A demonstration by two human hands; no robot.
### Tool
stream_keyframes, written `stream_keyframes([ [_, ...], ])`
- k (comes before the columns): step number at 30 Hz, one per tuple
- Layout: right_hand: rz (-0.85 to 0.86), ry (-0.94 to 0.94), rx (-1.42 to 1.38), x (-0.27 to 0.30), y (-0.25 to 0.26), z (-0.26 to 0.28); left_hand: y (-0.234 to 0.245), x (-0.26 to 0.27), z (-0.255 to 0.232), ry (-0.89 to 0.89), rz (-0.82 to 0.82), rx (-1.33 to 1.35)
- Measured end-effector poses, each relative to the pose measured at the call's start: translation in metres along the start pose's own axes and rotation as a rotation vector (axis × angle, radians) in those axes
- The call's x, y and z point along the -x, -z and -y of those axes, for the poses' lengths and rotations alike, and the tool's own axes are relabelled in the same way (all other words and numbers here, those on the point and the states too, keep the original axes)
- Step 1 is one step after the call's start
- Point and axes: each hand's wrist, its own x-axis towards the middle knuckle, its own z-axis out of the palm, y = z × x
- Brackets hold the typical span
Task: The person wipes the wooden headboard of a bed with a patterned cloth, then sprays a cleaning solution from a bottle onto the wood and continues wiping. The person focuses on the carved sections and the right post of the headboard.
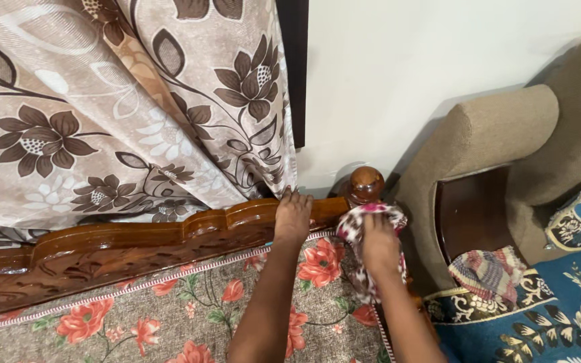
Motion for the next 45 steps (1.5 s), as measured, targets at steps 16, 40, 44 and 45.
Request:
stream_keyframes([
  [16,0.413,0.66,0.783,-0.079,-0.017,0.04,-0.005,0.0,0.004,-0.018,0.005,0.066],
  [40,0.137,-0.503,-0.543,-0.007,-0.001,-0.019,-0.011,-0.003,0.001,-0.02,0.007,0.021],
  [44,-0.175,-0.531,-0.727,-0.043,-0.026,-0.004,-0.014,-0.004,0.0,-0.012,-0.006,0.073],
  [45,-0.279,-0.47,-0.695,-0.053,-0.035,0.003,-0.014,-0.004,0.0,-0.009,0.007,0.081],
])
